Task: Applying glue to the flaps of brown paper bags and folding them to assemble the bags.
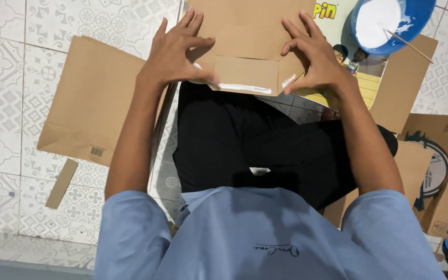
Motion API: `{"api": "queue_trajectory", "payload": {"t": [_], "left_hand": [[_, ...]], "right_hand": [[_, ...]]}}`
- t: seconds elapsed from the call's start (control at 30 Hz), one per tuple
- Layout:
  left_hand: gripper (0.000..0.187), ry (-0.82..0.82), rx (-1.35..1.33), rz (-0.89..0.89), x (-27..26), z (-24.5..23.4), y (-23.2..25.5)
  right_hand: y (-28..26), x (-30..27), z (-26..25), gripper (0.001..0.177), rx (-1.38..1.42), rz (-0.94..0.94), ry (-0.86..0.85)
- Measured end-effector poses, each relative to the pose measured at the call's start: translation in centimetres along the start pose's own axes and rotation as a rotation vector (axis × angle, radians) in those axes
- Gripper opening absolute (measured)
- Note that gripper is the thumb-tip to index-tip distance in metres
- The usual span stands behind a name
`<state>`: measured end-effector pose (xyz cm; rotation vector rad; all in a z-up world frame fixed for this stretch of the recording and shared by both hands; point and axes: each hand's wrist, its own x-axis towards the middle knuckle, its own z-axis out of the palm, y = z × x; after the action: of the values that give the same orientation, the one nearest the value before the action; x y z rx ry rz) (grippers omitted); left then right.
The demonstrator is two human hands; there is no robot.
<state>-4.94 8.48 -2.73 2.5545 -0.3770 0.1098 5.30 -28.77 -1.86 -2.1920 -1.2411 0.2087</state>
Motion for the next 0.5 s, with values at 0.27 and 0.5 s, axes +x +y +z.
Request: {"api": "queue_trajectory", "payload": {"t": [0.27,0.5], "left_hand": [[0.123,-0.141,-0.026,0.076,0.0,-2.0,0.3],[0.065,0.012,-0.014,0.1,0.2,-1.9,0.1]], "right_hand": [[-1.3,0.0,-1.0,0.099,-0.08,0.005,-0.072],[-1.7,0.2,-1.3,0.052,0.11,0.02,0.017]]}}
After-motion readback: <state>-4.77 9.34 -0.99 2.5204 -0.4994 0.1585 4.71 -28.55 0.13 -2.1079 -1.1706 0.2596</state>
